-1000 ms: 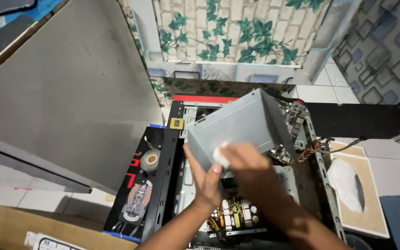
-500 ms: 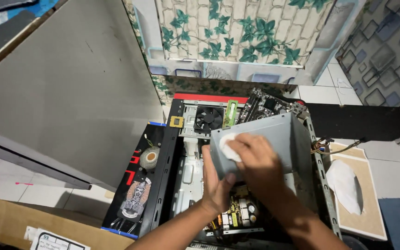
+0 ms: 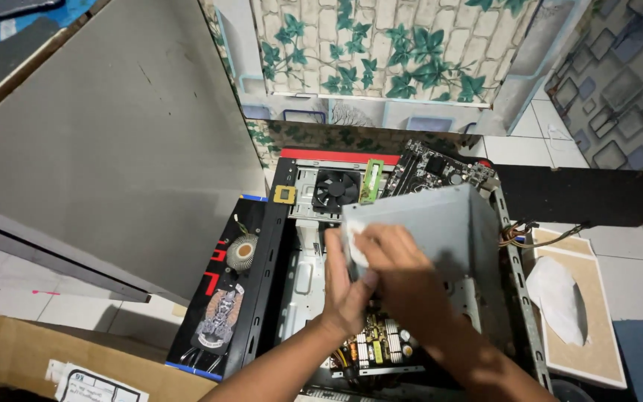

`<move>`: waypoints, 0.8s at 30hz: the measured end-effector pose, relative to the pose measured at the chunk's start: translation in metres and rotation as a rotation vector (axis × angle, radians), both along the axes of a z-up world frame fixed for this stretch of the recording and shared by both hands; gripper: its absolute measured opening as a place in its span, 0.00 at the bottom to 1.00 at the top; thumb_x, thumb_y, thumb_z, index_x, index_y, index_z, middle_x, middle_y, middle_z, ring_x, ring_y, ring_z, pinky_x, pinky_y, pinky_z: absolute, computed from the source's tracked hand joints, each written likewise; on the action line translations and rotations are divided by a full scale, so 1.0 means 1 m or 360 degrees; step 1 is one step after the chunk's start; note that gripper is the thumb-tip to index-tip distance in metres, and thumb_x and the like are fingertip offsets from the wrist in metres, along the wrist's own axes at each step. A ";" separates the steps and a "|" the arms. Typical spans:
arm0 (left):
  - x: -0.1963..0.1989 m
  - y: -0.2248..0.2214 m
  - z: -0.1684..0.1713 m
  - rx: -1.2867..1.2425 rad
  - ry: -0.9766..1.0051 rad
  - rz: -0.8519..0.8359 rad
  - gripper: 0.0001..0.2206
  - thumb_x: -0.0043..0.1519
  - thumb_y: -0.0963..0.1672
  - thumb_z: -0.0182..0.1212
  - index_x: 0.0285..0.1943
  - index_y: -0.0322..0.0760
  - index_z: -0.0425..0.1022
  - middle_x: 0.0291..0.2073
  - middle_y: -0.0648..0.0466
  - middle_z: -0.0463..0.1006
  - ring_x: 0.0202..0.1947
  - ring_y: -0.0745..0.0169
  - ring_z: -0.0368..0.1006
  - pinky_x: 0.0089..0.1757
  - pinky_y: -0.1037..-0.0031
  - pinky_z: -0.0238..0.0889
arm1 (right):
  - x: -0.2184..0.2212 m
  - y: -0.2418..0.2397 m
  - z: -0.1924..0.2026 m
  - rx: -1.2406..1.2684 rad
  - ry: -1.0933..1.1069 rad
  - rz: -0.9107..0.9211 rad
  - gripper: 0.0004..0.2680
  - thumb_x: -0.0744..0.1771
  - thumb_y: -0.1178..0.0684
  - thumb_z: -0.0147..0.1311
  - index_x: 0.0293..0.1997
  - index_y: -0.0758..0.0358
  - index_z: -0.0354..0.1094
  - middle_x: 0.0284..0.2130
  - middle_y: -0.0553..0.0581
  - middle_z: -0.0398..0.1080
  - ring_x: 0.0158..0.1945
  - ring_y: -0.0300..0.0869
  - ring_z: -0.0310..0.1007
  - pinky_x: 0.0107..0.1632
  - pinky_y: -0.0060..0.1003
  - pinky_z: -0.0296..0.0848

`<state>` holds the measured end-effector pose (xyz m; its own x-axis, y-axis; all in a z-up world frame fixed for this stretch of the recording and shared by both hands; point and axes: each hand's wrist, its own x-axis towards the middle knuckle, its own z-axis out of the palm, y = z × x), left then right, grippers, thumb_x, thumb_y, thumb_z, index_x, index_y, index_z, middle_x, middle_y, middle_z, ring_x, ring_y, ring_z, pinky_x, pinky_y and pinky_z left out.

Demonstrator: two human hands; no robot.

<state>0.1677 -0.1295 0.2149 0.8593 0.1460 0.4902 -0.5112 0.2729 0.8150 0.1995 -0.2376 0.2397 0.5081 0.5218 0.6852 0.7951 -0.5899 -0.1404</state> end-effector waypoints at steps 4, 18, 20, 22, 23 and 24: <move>0.003 0.004 0.004 -0.0240 -0.0091 -0.0034 0.28 0.61 0.54 0.60 0.59 0.35 0.53 0.46 0.50 0.67 0.47 0.60 0.65 0.48 0.69 0.62 | -0.002 0.000 -0.006 -0.0036 0.0014 0.0135 0.06 0.69 0.62 0.51 0.46 0.69 0.74 0.40 0.63 0.75 0.37 0.48 0.76 0.30 0.35 0.80; 0.008 0.002 0.008 -0.0063 -0.0250 0.0123 0.26 0.62 0.57 0.59 0.52 0.38 0.55 0.42 0.51 0.67 0.41 0.61 0.66 0.42 0.71 0.66 | 0.007 0.002 -0.004 -0.0003 -0.0114 0.0042 0.06 0.70 0.61 0.51 0.42 0.70 0.77 0.36 0.62 0.78 0.26 0.40 0.77 0.18 0.24 0.78; 0.006 -0.004 0.002 -0.0015 -0.0226 -0.0026 0.26 0.63 0.58 0.59 0.50 0.39 0.55 0.34 0.58 0.63 0.33 0.70 0.60 0.34 0.76 0.57 | 0.017 0.003 -0.001 0.0120 -0.0331 0.0101 0.07 0.68 0.57 0.58 0.44 0.75 0.74 0.38 0.67 0.75 0.35 0.50 0.76 0.33 0.35 0.81; 0.006 -0.001 -0.005 -0.0087 -0.0188 -0.0053 0.25 0.62 0.56 0.60 0.50 0.38 0.55 0.36 0.57 0.62 0.35 0.68 0.60 0.35 0.76 0.57 | 0.007 0.000 -0.009 0.0108 -0.0169 0.0105 0.07 0.70 0.58 0.54 0.45 0.75 0.73 0.40 0.67 0.75 0.37 0.49 0.76 0.35 0.33 0.83; 0.010 0.000 -0.006 -0.0158 -0.0170 -0.0081 0.24 0.61 0.54 0.62 0.50 0.38 0.54 0.38 0.56 0.61 0.37 0.67 0.61 0.36 0.76 0.57 | 0.005 -0.002 -0.011 0.0097 -0.0029 0.0108 0.07 0.71 0.59 0.50 0.46 0.75 0.73 0.42 0.66 0.76 0.39 0.48 0.77 0.36 0.32 0.84; 0.011 0.002 -0.004 -0.0157 -0.0176 -0.0084 0.24 0.61 0.54 0.62 0.50 0.38 0.54 0.38 0.56 0.61 0.37 0.67 0.61 0.36 0.76 0.57 | 0.002 -0.003 -0.015 0.0098 -0.0036 0.0106 0.07 0.71 0.59 0.50 0.46 0.75 0.73 0.42 0.66 0.76 0.39 0.48 0.77 0.36 0.32 0.84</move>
